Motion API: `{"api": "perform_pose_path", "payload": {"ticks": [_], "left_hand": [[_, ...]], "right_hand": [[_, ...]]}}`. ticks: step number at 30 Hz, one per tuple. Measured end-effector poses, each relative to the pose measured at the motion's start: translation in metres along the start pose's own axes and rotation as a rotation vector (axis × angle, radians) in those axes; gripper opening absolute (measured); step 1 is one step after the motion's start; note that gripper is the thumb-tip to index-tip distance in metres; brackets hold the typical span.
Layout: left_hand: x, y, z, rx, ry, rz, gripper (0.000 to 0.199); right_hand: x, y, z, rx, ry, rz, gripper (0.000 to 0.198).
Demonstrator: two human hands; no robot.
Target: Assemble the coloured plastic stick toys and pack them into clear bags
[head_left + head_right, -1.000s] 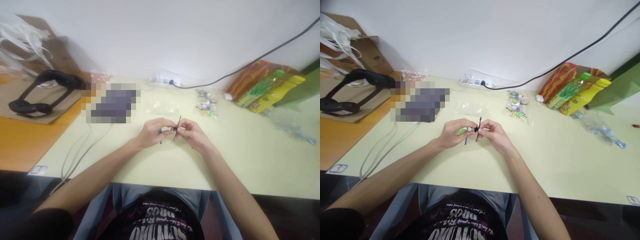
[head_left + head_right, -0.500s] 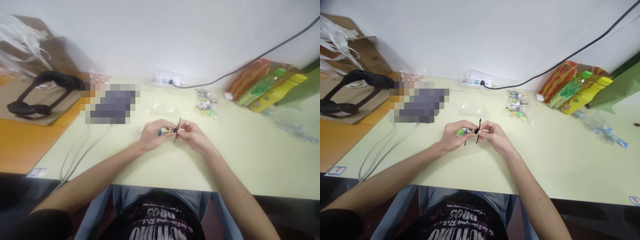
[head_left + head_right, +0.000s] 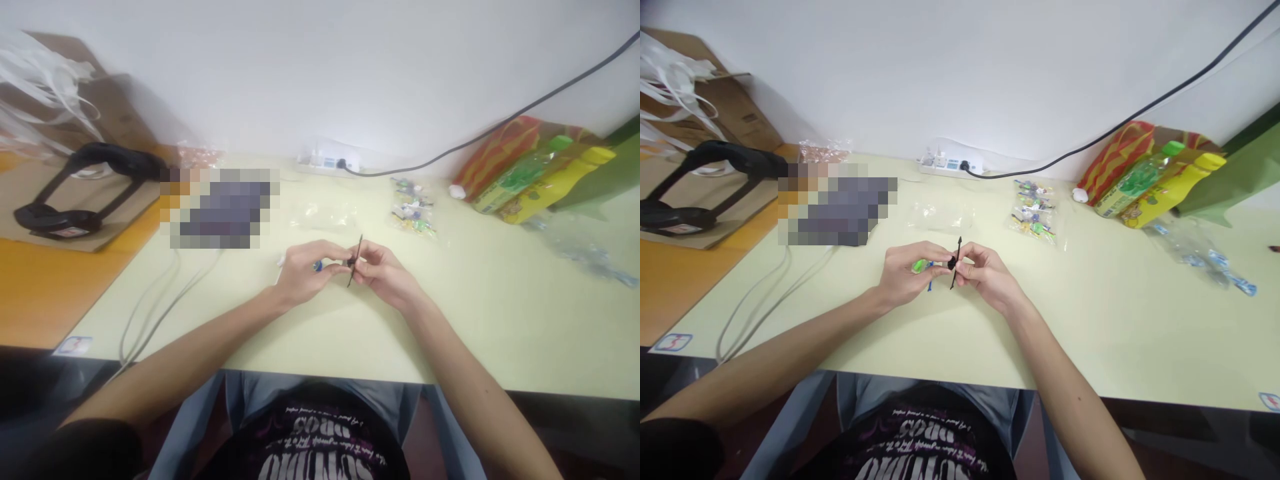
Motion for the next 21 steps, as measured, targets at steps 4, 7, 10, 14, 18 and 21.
{"api": "perform_pose_path", "payload": {"ticks": [4, 7, 10, 14, 18, 21], "left_hand": [[0.001, 0.0, 0.0, 0.007, -0.006, -0.036, 0.013], [0.002, -0.001, 0.004, -0.011, 0.006, -0.013, 0.014], [0.008, -0.001, 0.007, -0.062, 0.091, 0.055, 0.018], [0.007, -0.003, 0.01, -0.106, 0.145, 0.148, 0.021], [-0.003, 0.01, 0.007, -0.273, 0.131, 0.234, 0.016], [-0.013, 0.022, 0.002, -0.416, 0.091, 0.307, 0.014]], "right_hand": [[0.001, 0.004, 0.0, -0.024, -0.011, 0.026, 0.042], [-0.003, 0.004, 0.0, -0.008, -0.028, 0.003, 0.042], [-0.015, 0.002, -0.004, 0.012, -0.065, -0.056, 0.039], [-0.032, -0.01, -0.011, 0.052, -0.121, -0.03, 0.034], [-0.041, -0.028, -0.011, 0.105, -0.174, 0.053, 0.034], [-0.042, -0.037, -0.008, 0.14, -0.2, 0.058, 0.037]]}}
Point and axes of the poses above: each hand's wrist, its own z-axis towards the middle knuckle, its own y-axis out of the palm, x = y × z, the point moved 10 cm from there along z, towards the middle knuckle, and after that the axes turned 3 degrees about y, right-handed, at the moved point
